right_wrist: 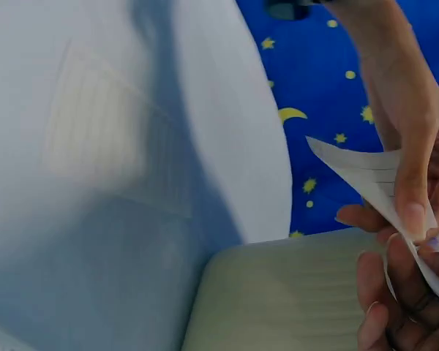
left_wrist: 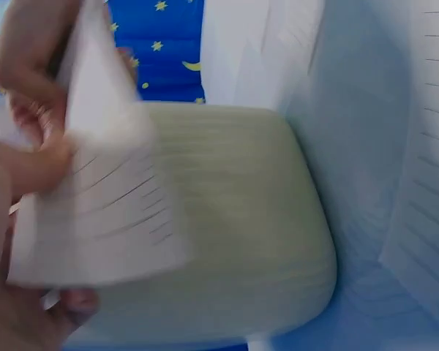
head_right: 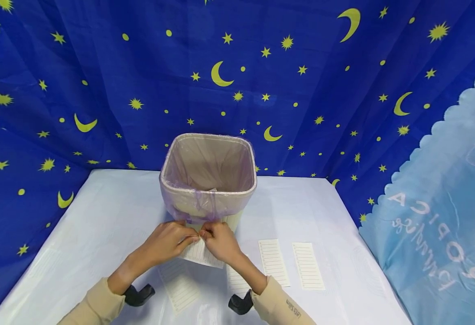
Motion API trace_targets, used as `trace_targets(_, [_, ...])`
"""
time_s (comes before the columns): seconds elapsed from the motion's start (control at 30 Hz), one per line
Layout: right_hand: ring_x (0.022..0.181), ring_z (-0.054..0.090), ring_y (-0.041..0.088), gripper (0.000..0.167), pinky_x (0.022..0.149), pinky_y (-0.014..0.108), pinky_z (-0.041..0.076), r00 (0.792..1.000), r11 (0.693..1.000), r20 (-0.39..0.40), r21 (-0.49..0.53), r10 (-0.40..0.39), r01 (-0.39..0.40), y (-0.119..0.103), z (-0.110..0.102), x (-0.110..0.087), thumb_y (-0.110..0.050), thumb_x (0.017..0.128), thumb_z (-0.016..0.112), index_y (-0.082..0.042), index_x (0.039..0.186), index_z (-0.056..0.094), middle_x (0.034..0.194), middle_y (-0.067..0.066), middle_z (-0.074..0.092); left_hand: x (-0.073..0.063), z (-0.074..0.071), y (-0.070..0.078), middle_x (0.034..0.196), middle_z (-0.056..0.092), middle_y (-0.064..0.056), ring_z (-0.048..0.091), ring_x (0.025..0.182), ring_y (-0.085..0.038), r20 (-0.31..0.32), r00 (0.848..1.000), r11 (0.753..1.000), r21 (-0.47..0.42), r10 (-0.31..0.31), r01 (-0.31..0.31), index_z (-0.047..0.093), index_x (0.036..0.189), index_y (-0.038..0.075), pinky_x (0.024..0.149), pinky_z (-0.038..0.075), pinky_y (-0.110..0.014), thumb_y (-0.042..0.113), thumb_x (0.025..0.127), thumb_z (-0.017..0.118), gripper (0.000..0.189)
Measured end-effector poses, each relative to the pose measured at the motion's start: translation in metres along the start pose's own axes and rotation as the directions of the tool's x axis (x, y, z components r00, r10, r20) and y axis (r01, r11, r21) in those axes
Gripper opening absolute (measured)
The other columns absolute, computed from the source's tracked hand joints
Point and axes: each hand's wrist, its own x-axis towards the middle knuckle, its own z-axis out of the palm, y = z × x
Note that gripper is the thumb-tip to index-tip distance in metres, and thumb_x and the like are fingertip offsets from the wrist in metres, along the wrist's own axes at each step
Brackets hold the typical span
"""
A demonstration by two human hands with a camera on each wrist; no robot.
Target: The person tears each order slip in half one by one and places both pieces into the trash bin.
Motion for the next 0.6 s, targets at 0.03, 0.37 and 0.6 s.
trace_targets(0.03, [0.049,0.032,-0.001,0.021,0.047,0.018,0.028,1.000,0.998,-0.001,-0.058,-0.023,0.023,0.000,0.000,-0.002,-0.003,0.090,0.059,-0.005,0.070,0.064,0.056,-0.007,0.042,0.000,-0.001,-0.001,0.055,0.039,0.014,0.040,0.052,-0.001,0.054,0.998,0.999,-0.029,-0.020,0.022,0.068,0.076,0.019,0.051,0.036,-0.021,0.031,0.089,0.070,0.018])
trace_targets(0.37, [0.050,0.033,-0.002,0.014,0.050,0.015,0.034,0.934,0.844,0.070,-0.409,-0.349,0.346,0.005,0.003,-0.013,-0.015,0.098,0.057,-0.013,0.087,0.067,0.057,-0.010,0.048,-0.008,0.003,-0.009,0.055,0.053,0.013,0.041,0.050,0.003,0.136,0.991,1.000,0.007,0.013,-0.014,0.078,0.089,0.019,0.052,0.040,-0.020,0.033,0.082,0.075,0.016])
trace_targets(0.6, [0.050,0.036,-0.001,0.018,0.049,0.019,0.037,0.897,0.772,0.106,-0.473,-0.429,0.424,0.007,0.001,-0.012,-0.021,0.098,0.057,-0.017,0.081,0.062,0.056,-0.012,0.044,-0.007,-0.001,-0.008,0.050,0.035,0.017,0.029,0.049,0.003,0.090,0.996,1.000,0.005,-0.019,0.019,0.067,0.062,0.023,0.050,0.033,-0.020,0.032,0.082,0.075,0.023])
